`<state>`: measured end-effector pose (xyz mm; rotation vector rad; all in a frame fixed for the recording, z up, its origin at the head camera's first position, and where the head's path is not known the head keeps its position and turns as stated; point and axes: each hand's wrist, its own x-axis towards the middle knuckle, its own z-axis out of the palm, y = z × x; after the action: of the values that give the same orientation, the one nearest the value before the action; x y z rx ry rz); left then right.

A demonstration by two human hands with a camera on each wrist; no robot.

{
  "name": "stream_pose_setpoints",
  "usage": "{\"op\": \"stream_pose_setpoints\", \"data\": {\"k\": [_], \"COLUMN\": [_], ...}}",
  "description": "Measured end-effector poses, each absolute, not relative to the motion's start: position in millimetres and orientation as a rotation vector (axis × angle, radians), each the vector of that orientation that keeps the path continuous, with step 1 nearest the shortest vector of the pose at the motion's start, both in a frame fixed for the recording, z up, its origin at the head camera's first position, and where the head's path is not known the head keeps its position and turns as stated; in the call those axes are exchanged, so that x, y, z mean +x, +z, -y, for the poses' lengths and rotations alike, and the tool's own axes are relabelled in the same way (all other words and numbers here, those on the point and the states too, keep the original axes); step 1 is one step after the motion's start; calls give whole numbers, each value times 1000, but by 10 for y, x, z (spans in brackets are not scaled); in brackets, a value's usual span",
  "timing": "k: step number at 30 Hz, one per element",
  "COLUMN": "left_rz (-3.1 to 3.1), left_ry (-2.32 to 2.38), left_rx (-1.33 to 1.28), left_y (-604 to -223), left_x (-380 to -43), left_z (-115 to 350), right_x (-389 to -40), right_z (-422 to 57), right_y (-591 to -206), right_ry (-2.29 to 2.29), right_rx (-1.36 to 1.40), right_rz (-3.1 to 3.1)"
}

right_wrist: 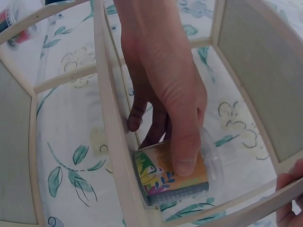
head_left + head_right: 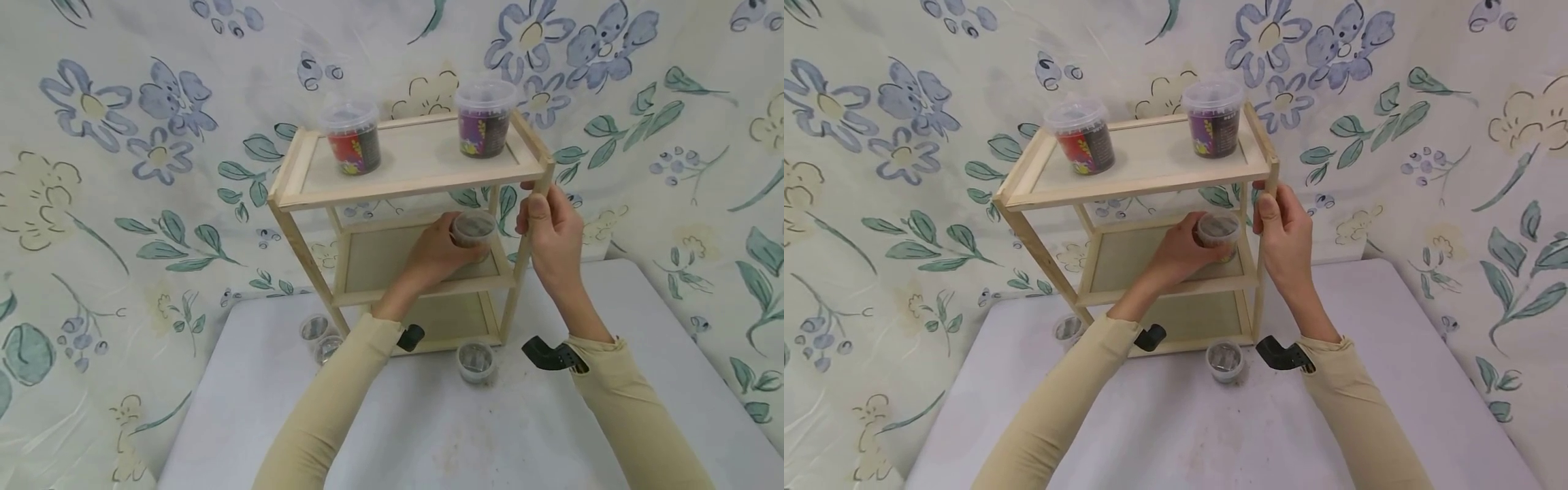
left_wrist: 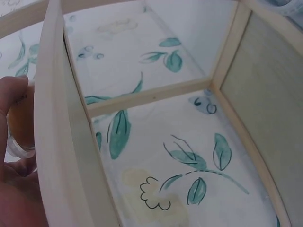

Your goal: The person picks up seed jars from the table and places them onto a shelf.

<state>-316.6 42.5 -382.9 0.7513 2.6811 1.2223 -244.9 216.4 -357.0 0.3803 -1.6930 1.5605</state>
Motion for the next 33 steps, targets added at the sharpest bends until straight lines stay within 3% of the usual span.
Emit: {"op": "stream_pose_setpoints", "data": {"k": [33], "left_rz": [-2576], "left_ry": [1309], "left_rx": [656], "left_y": [-3775], "left_x": [-3135], "left_z": [-367], "right_x": [-2491], "right_z": [-2166], "right_y": [-3594], "right_ry": [1534], "right_rx": [384], "right_rz": [1702]}}
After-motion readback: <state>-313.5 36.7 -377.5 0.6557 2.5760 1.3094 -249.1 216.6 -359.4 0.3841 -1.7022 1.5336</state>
